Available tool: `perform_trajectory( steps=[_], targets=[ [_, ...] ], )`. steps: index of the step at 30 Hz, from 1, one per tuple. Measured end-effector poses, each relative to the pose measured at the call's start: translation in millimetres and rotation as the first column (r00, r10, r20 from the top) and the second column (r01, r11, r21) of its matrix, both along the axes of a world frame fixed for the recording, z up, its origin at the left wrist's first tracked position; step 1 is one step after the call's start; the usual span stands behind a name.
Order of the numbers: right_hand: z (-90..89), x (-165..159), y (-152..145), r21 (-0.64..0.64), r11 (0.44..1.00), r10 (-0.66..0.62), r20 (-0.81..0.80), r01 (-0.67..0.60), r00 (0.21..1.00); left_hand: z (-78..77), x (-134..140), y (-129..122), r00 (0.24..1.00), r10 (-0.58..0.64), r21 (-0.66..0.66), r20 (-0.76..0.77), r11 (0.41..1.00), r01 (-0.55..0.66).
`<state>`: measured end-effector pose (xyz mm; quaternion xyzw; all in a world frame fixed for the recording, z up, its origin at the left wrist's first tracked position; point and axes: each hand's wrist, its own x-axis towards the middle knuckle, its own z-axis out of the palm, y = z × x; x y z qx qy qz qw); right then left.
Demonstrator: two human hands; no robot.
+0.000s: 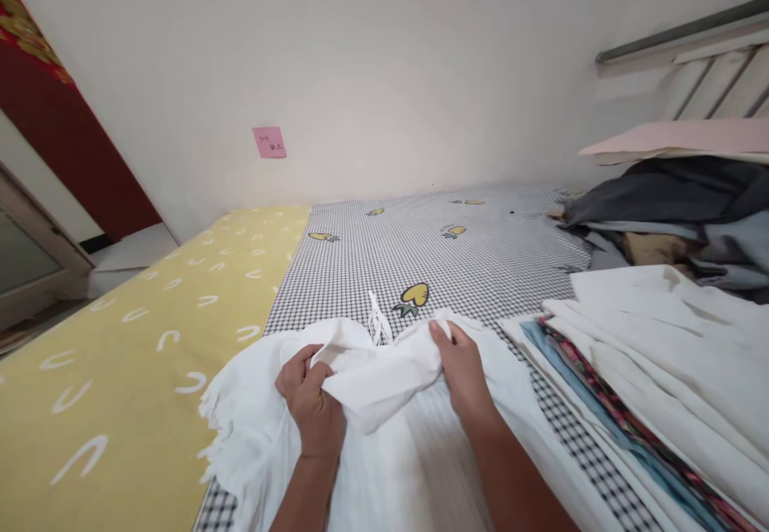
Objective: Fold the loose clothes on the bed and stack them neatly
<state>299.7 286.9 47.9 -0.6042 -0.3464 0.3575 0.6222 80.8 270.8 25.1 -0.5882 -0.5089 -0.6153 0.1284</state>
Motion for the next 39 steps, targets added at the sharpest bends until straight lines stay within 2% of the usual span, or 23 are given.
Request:
perform_trajectory(
  steps=[2,4,6,8,12,14,16,17,18,20,23,26,28,29,30,31,32,33,34,35,36,37,39],
  targets=[
    [-0.4,2,0,0.153,0.977,-0.181,0.25,0.146,0.951,-1.4,0,0,1.0,-0.002,0.005,-0.012,1.0,0.002],
    [1.9,3,-1,0.33,0.91,-0.369,0.375,0.249,0.85,-2.1,0,0,1.0,-0.001,0.005,-0.015,1.0,0.001],
    [5.7,2,-2,0.464,0.858,-0.446,0.458,0.221,0.769,-2.5,0,0,1.0,-0.002,-0.004,-0.017,1.0,0.002],
    [9.0,0,-2,0.469,0.876,-0.394,0.564,0.111,0.726,-2.7,1,0,1.0,-0.003,-0.013,-0.016,1.0,0.002],
    [10.6,-3,4,0.132,0.991,-0.066,0.68,-0.032,0.731,-2.1,1,-2,1.0,-0.013,-0.019,-0.01,1.0,0.012],
    [9.8,-1,5,0.017,0.998,0.036,0.567,-0.055,0.823,-1.9,1,-3,1.0,-0.015,-0.023,-0.006,1.0,0.015],
    [8.7,2,5,0.002,0.996,0.08,0.289,-0.084,0.954,-2.4,-1,-2,1.0,-0.008,-0.035,0.028,0.999,0.009],
    [7.9,3,4,0.012,0.996,0.088,0.132,-0.09,0.987,-3.0,-2,-1,0.998,0.002,-0.045,0.059,0.999,0.001],
    [7.0,5,3,0.021,0.996,0.09,0.0,-0.09,0.996,-3.7,-4,0,0.995,0.017,-0.056,0.098,0.998,-0.012],
    [5.0,7,3,0.032,0.997,0.068,-0.14,-0.064,0.988,-5.1,-7,3,0.982,0.057,-0.074,0.182,0.996,-0.044],
    [2.6,11,4,0.056,0.998,-0.012,-0.233,0.025,0.972,-5.6,-9,6,0.959,0.099,-0.111,0.264,0.991,-0.072],
    [4.3,12,4,0.12,0.982,-0.105,-0.282,0.144,0.954,-3.4,-7,6,0.957,0.078,-0.153,0.279,0.988,-0.036],
    [8.2,11,0,0.235,0.956,-0.144,-0.15,0.176,0.978,-1.7,-5,5,0.954,0.04,-0.163,0.296,0.987,0.009],
    [10.4,9,-3,0.309,0.944,-0.12,-0.018,0.12,0.993,-1.2,-4,5,0.95,0.025,-0.164,0.31,0.986,0.027],
    [12.6,8,-7,0.359,0.934,-0.057,0.152,-0.002,0.987,-1.0,-4,5,0.945,0.015,-0.159,0.328,0.986,0.039],
    [14.2,6,-10,0.352,0.92,0.046,0.338,-0.171,0.94,-1.1,-4,5,0.939,0.01,-0.153,0.343,0.987,0.046],
    [15.1,4,-13,0.278,0.898,0.168,0.502,-0.342,0.849,-1.3,-4,5,0.935,0.012,-0.149,0.354,0.988,0.044],
    [14.9,3,-15,0.162,0.868,0.28,0.621,-0.469,0.732,-1.6,-4,6,0.933,0.017,-0.147,0.36,0.988,0.038],
    [13.8,2,-15,0.048,0.848,0.353,0.693,-0.529,0.629,-1.7,-3,6,0.932,0.023,-0.146,0.362,0.989,0.033],
    [11.6,2,-13,-0.029,0.849,0.38,0.729,-0.528,0.569,-1.5,-3,6,0.934,0.025,-0.146,0.357,0.989,0.029],
    [8.7,3,-10,-0.047,0.872,0.359,0.738,-0.487,0.571,-0.9,-2,7,0.937,0.025,-0.146,0.347,0.989,0.028],
    [5.3,4,-5,-0.01,0.912,0.291,0.72,-0.411,0.63,0.1,0,7,0.942,0.027,-0.144,0.334,0.989,0.023],
    [-0.8,8,7,0.129,0.981,0.043,0.592,-0.147,0.805,2.4,3,7,0.954,0.04,-0.124,0.298,0.992,-0.003]
  ],
)
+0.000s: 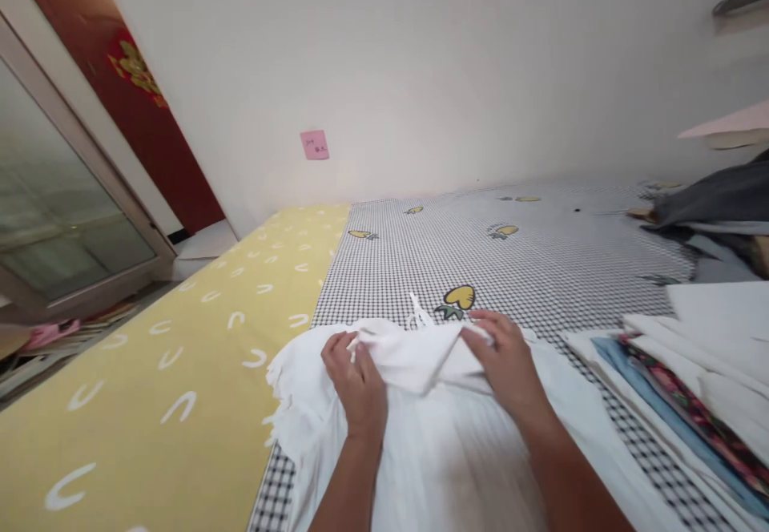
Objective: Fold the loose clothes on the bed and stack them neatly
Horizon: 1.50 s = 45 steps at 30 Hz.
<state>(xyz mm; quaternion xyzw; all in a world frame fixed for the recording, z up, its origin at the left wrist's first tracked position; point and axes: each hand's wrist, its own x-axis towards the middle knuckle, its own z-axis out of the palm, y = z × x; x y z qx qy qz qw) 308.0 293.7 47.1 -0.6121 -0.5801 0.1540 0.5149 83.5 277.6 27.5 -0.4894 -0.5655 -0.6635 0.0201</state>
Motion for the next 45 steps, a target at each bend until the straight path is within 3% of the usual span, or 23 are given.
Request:
perform_trajectory(
  steps=[1,3,5,9,11,13,16,20,23,25,27,29,31,32,34,37,40,42,45],
  targets=[
    [-2.0,2,5,0.035,0.987,-0.149,-0.116,0.154,0.982,1.0,1,0,1.0,0.02,0.019,-0.02,1.0,-0.019],
    [-2.6,6,10,0.058,0.91,-0.38,-0.278,0.41,0.882,1.8,3,-1,0.996,0.062,0.059,-0.067,0.997,-0.058],
    [1.6,6,8,0.108,0.856,-0.458,-0.296,0.506,0.838,1.0,5,-2,0.984,0.073,0.057,-0.164,0.996,-0.065],
    [13.1,-3,-8,0.326,0.84,-0.418,-0.12,0.433,0.901,-1.0,9,-2,0.88,-0.041,-0.09,-0.473,0.996,-0.003],
    [11.0,-6,-12,0.328,0.899,-0.329,0.068,0.291,0.942,-0.5,11,0,0.811,-0.19,-0.248,-0.554,0.967,0.057],
    [-0.2,-6,-9,0.152,0.977,-0.188,0.287,0.148,0.939,0.2,13,1,0.765,-0.327,-0.417,-0.555,0.905,0.085],
    [-26.1,-5,3,-0.139,0.972,-0.111,0.439,0.189,0.892,-0.2,14,5,0.762,-0.369,-0.529,-0.532,0.848,0.041],
    [-41.3,0,18,-0.144,0.922,-0.275,0.413,0.36,0.868,-4.1,14,8,0.749,-0.328,-0.511,-0.575,0.859,-0.016],
    [-26.3,1,15,-0.047,0.883,-0.442,0.244,0.466,0.863,-5.8,13,9,0.709,-0.323,-0.498,-0.627,0.866,-0.046],
    [-10.8,-3,6,0.098,0.856,-0.517,0.124,0.507,0.847,-5.2,14,8,0.679,-0.328,-0.499,-0.657,0.864,-0.066],
    [1.5,-10,-3,0.282,0.877,-0.427,0.089,0.388,0.9,-3.5,15,6,0.655,-0.332,-0.499,-0.679,0.863,-0.081],
    [6.8,-20,-9,0.333,0.94,-0.146,0.204,0.072,0.968,-1.3,16,5,0.647,-0.341,-0.502,-0.682,0.861,-0.075],
    [5.3,-26,-9,0.165,0.969,0.123,0.329,-0.185,0.936,0.4,17,4,0.666,-0.352,-0.511,-0.657,0.858,-0.051],
    [2.7,-28,-7,0.047,0.977,0.177,0.352,-0.207,0.919,0.9,17,4,0.697,-0.345,-0.516,-0.629,0.855,-0.043],
    [-3.7,-26,-1,-0.134,0.989,0.1,0.362,-0.055,0.927,0.7,16,7,0.802,-0.288,-0.523,-0.523,0.852,-0.035],
    [-13.5,-18,8,-0.202,0.954,-0.123,0.409,0.222,0.904,-2.4,12,11,0.918,-0.193,-0.519,-0.347,0.854,-0.017],
    [-20.6,-16,12,-0.145,0.941,-0.216,0.437,0.305,0.873,-5.6,10,14,0.916,-0.18,-0.51,-0.359,0.86,-0.031],
    [-21.9,-17,12,-0.093,0.941,-0.267,0.392,0.326,0.881,-5.9,10,13,0.891,-0.121,-0.476,-0.438,0.872,-0.115],
    [-16.1,-16,10,0.066,0.92,-0.391,0.243,0.387,0.888,-3.4,12,9,0.818,0.011,-0.318,-0.575,0.918,-0.236]
  ],
)
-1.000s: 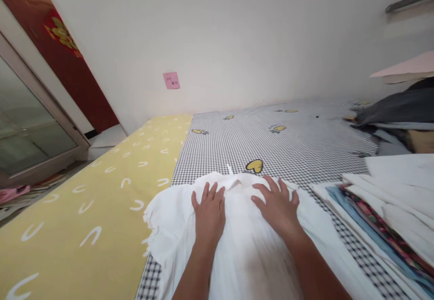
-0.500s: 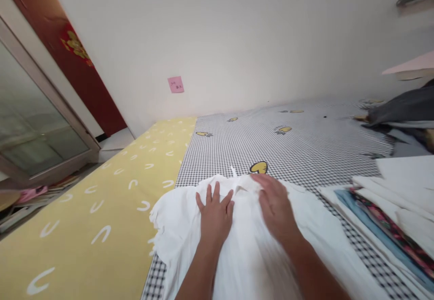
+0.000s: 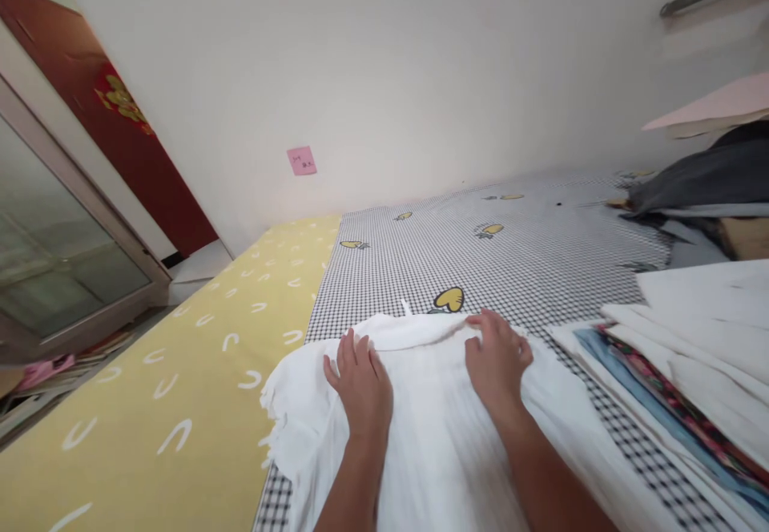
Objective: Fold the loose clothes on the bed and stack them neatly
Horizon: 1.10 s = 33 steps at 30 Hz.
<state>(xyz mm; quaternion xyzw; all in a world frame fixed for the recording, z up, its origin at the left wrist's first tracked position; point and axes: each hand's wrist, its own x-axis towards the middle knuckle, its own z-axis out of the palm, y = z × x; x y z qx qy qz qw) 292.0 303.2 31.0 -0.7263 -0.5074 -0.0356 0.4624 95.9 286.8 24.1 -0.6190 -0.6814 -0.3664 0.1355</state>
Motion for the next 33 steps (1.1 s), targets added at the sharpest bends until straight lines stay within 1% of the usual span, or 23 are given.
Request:
perform_trajectory(
  steps=[2,3,5,6,7,8,9,10,11,12,13,14,16,20,22,23,24,26,27,28,29,31,33],
  targets=[
    [7.2,1,-3,0.182,0.983,-0.001,-0.029,0.007,1.0,2.9,2,-3,0.99,-0.076,0.051,-0.119,0.995,0.082],
    [10.8,1,-5,0.265,0.964,0.028,-0.029,-0.019,0.999,4.4,3,-3,0.978,-0.128,0.032,-0.165,0.99,0.135],
    [16.2,0,-9,0.363,0.924,0.136,-0.005,-0.125,0.991,7.4,5,-3,0.96,-0.208,-0.089,-0.186,0.977,0.194],
    [17.5,-1,-10,0.358,0.915,0.193,0.015,-0.186,0.981,8.8,5,-3,0.958,-0.232,-0.172,-0.168,0.964,0.203],
    [17.8,-3,-11,0.306,0.921,0.24,0.037,-0.24,0.97,10.0,5,-2,0.958,-0.247,-0.256,-0.145,0.945,0.205],
    [17.2,-4,-11,0.2,0.939,0.273,0.053,-0.278,0.961,11.1,5,0,0.959,-0.253,-0.328,-0.127,0.923,0.201],
    [15.8,-6,-11,0.055,0.953,0.293,0.063,-0.297,0.954,12.1,6,1,0.96,-0.255,-0.387,-0.118,0.902,0.192],
    [13.8,-7,-11,-0.101,0.951,0.298,0.068,-0.291,0.952,13.1,6,3,0.962,-0.247,-0.429,-0.119,0.886,0.175],
    [11.6,-7,-10,-0.236,0.934,0.291,0.069,-0.268,0.954,14.4,8,4,0.966,-0.225,-0.456,-0.124,0.878,0.146],
    [9.6,-8,-10,-0.335,0.912,0.276,0.069,-0.238,0.959,16.0,9,6,0.972,-0.195,-0.476,-0.128,0.872,0.113],
    [7.9,-8,-9,-0.394,0.896,0.254,0.07,-0.207,0.965,18.0,11,9,0.977,-0.167,-0.494,-0.131,0.865,0.082],
    [6.9,-8,-9,-0.415,0.892,0.23,0.076,-0.179,0.97,20.4,14,11,0.981,-0.142,-0.515,-0.13,0.855,0.055],
    [7.1,-8,-10,-0.39,0.912,0.177,0.091,-0.129,0.98,26.0,19,17,0.988,-0.1,-0.564,-0.122,0.826,0.013],
    [13.1,-9,-16,-0.202,0.979,0.03,0.111,-0.007,0.993,31.2,28,26,0.989,-0.051,-0.636,-0.141,0.77,-0.051],
    [13.9,-8,-18,-0.14,0.99,0.047,0.173,-0.023,0.984,27.9,29,28,0.983,-0.054,-0.623,-0.175,0.779,-0.068],
    [12.8,-8,-17,-0.159,0.985,0.106,0.21,-0.073,0.972,25.4,30,28,0.98,-0.056,-0.607,-0.189,0.791,-0.071],
    [10.6,-8,-16,-0.219,0.966,0.187,0.234,-0.136,0.954,22.8,29,28,0.979,-0.057,-0.592,-0.195,0.802,-0.071],
    [3.9,-8,-12,-0.401,0.889,0.326,0.211,-0.223,0.921,19.4,28,28,0.981,-0.056,-0.579,-0.183,0.813,-0.061],
    [-0.1,-8,-9,-0.478,0.847,0.355,0.182,-0.233,0.917,19.1,27,27,0.984,-0.056,-0.58,-0.17,0.813,-0.054],
    [-4.0,-9,-7,-0.529,0.818,0.358,0.162,-0.225,0.92,19.7,26,26,0.985,-0.062,-0.586,-0.158,0.809,-0.043],
    [-7.5,-10,-4,-0.552,0.807,0.347,0.158,-0.208,0.925,21.1,24,23,0.986,-0.076,-0.593,-0.15,0.805,-0.028],
    [-12.6,-13,-1,-0.549,0.816,0.322,0.178,-0.178,0.93,25.0,20,13,0.98,-0.124,-0.611,-0.153,0.792,0.005],
    [-13.9,-15,2,-0.549,0.818,0.318,0.187,-0.17,0.929,27.7,14,-5,0.971,-0.163,-0.628,-0.176,0.778,0.017]
  ],
)
